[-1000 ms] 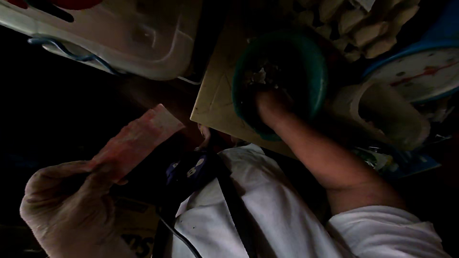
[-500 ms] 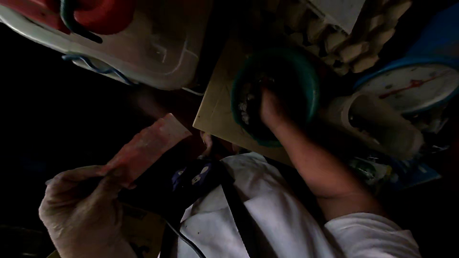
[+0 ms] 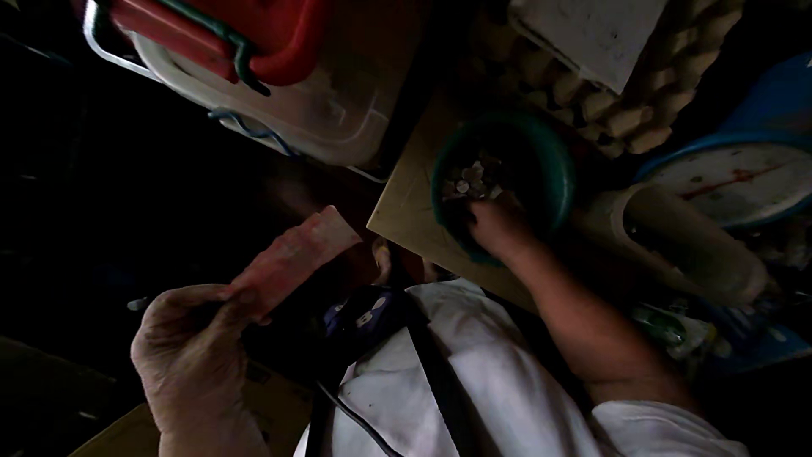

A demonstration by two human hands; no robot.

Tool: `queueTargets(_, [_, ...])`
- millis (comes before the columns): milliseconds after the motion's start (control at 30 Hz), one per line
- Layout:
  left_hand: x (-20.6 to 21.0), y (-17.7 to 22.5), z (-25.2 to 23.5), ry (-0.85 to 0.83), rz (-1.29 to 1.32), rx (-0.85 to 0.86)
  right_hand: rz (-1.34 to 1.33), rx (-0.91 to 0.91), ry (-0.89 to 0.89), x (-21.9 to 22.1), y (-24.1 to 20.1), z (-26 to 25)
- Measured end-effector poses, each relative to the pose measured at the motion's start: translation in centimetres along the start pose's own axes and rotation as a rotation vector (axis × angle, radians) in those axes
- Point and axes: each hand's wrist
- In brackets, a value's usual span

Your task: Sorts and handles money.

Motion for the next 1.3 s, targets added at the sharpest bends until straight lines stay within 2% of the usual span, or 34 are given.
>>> queueTargets(133, [0.3, 1.8, 0.5, 0.049, -0.013, 0.030, -0.083, -0.056, 0.237, 0.9, 0.9, 1.0])
queueTargets(333, [0.4, 4.8, 1.6, 0.104, -0.088, 0.108, -0.126, -0.126, 0.409, 2.1, 1.0, 2.2])
queueTargets(600, [1.3, 7.5, 2.8, 0.161, -0.086, 0.191, -0.138, -0.159, 0.409, 2.0, 0.8, 2.9])
queueTargets(767, [1.0, 7.8, 3.0, 0.178, -0.067, 0.207, -0.075, -0.314, 0.709, 3.7, 1.2, 2.7])
queueTargets(833, [0.4, 7.6, 2.9, 0.180, -0.052, 0.216, -0.066, -0.320, 0.771, 4.1, 1.1, 3.1])
queueTargets(967, [-1.0, 7.1, 2.1, 0.162, -0.013, 0.231, -0.060, -0.266, 0.779, 4.0, 1.0, 3.6])
queueTargets(1133, [-3.0, 5.8, 1.3, 0.139, 0.043, 0.221, -0.157, -0.106, 0.620, 3.3, 0.8, 3.9])
queueTargets(1300, [-5.5, 3.8, 1.1, 0.112, 0.015, 0.185, -0.214, 0.007, 0.629, 2.6, -0.3, 4.3])
Point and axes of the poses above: each hand's wrist, its own z-axis away from the middle knuckle, its own x-axis out of the palm, y = z × x, and after that the axes turned 3 degrees about x, right-handed
